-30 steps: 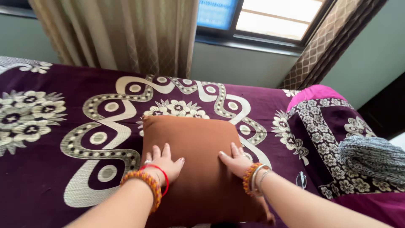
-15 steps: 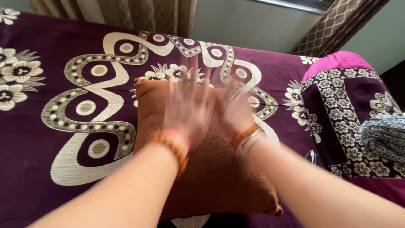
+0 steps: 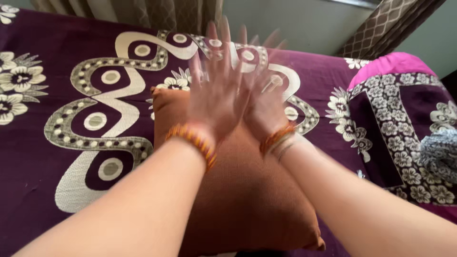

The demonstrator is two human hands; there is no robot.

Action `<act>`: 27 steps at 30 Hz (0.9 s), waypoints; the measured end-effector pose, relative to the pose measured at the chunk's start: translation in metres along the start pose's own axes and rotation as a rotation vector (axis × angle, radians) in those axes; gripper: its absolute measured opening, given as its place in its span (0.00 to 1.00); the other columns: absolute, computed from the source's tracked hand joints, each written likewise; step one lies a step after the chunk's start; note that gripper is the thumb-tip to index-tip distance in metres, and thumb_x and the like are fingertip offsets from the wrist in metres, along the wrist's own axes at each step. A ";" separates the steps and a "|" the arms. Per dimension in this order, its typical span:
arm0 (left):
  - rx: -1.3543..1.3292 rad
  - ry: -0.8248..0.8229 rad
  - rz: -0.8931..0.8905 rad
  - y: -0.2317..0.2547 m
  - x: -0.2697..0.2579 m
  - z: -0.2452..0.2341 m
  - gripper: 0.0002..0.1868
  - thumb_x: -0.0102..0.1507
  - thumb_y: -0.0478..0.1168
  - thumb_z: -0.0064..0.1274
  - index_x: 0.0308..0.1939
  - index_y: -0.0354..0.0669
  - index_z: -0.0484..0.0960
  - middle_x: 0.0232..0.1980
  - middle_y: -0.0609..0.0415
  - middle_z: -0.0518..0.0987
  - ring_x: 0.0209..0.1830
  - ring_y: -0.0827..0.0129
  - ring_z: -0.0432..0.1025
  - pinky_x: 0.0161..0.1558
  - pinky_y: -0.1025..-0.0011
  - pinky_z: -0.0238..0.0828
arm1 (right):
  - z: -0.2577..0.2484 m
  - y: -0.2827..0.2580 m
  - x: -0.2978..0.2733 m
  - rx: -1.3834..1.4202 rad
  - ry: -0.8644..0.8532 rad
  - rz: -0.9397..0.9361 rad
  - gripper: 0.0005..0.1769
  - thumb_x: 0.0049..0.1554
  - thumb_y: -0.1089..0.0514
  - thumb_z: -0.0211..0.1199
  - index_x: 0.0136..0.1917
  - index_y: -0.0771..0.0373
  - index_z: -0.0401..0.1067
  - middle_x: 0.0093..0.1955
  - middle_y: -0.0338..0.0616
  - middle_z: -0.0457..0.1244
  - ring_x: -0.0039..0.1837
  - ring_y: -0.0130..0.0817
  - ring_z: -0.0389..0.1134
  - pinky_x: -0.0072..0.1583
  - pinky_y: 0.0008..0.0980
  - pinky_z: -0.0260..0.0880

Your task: The person repeatedly pats, squeezes, and turns a brown pillow on a purple bedspread, then moves it to a sofa and places it with other pillows. The person uses only their hands to manipulate the pillow throughout.

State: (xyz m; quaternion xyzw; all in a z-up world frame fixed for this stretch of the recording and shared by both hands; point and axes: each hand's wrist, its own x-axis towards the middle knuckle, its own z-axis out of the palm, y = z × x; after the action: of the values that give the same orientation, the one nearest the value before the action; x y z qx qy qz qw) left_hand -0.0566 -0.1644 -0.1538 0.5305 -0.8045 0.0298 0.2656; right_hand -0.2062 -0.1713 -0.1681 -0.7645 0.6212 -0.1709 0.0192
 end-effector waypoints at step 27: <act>-0.614 -0.593 -1.080 -0.106 -0.217 0.030 0.70 0.55 0.85 0.39 0.72 0.18 0.61 0.73 0.25 0.68 0.77 0.44 0.61 0.76 0.60 0.53 | 0.010 0.109 -0.212 1.191 -0.534 1.202 0.50 0.58 0.22 0.32 0.84 0.49 0.48 0.86 0.37 0.47 0.85 0.39 0.42 0.81 0.50 0.37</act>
State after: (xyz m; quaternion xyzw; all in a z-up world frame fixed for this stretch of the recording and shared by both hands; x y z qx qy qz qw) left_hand 0.0882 -0.0383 -0.3038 0.7434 -0.4380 -0.4826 0.1503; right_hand -0.3425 0.0044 -0.2542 -0.1865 0.7007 -0.2428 0.6445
